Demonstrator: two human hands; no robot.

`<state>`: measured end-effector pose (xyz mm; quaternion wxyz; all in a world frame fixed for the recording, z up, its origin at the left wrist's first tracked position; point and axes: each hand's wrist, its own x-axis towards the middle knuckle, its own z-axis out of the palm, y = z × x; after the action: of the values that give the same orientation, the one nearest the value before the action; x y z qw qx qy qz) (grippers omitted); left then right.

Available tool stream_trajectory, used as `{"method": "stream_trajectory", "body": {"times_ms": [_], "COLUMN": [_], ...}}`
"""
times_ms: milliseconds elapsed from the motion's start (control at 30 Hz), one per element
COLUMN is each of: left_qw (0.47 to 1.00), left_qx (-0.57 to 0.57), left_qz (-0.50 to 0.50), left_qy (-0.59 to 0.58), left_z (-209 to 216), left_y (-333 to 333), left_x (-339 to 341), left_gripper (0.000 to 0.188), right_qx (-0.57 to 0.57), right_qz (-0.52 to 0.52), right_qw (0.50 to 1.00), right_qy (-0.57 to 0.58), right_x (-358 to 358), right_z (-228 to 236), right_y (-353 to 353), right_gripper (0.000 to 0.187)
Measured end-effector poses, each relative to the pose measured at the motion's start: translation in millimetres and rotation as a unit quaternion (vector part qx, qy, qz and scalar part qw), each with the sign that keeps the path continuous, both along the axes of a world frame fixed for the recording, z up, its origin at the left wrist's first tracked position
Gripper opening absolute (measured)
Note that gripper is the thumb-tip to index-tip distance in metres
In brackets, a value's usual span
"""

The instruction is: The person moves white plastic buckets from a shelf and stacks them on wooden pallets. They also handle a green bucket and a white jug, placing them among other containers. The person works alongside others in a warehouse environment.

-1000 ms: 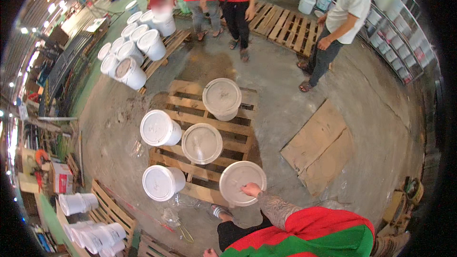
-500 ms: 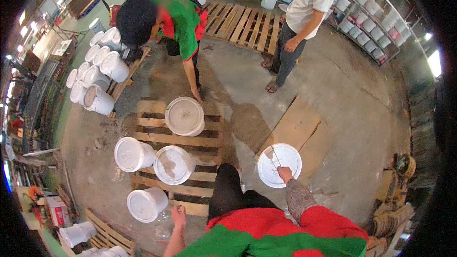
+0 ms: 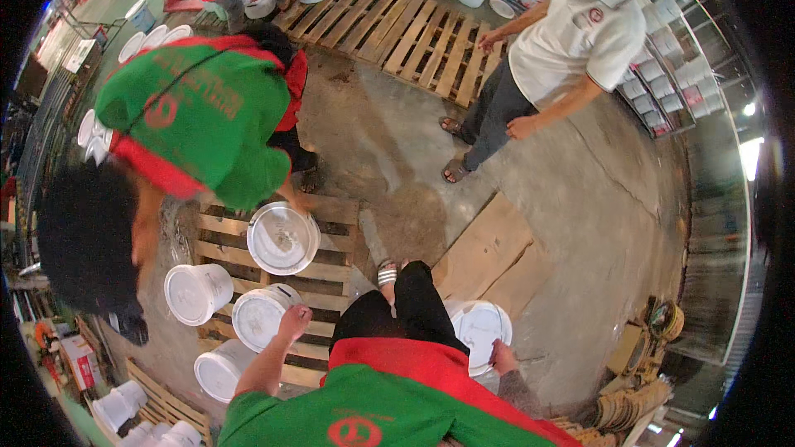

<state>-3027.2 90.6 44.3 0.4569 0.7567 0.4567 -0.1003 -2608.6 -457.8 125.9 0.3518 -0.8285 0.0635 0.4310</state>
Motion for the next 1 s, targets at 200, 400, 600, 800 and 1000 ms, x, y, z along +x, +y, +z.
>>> {"method": "stream_trajectory", "body": {"times_ms": [200, 400, 600, 800, 1000], "left_qw": [0.996, 0.996, 0.995, 0.993, 0.98], "left_qx": [0.028, -0.031, 0.026, 0.094, 0.124], "left_qz": [-0.083, -0.019, 0.015, 0.068, 0.154], "left_qy": [-0.032, -0.08, -0.096, -0.015, 0.012], "left_z": [-9, -2, 2, 0, 3], "left_y": [96, 202, 338, 487, 642], "left_x": [144, 361, 491, 517, 511], "left_gripper": [0.036, 0.037, 0.036, 0.038, 0.036], "right_qx": [0.036, -0.055, -0.024, -0.055, -0.106], "right_qz": [-0.168, 0.296, 0.125, 0.135, 0.333], "right_qw": [0.981, 0.942, 0.987, 0.988, 0.921], "right_qy": [0.092, -0.148, -0.098, -0.052, -0.17], "right_x": [11, 67, 115, 201, 294], "right_z": [13, 40, 17, 36, 35], "right_y": [70, 172, 259, 396, 593], "right_gripper": [0.032, 0.02, 0.029, 0.029, 0.025]}}
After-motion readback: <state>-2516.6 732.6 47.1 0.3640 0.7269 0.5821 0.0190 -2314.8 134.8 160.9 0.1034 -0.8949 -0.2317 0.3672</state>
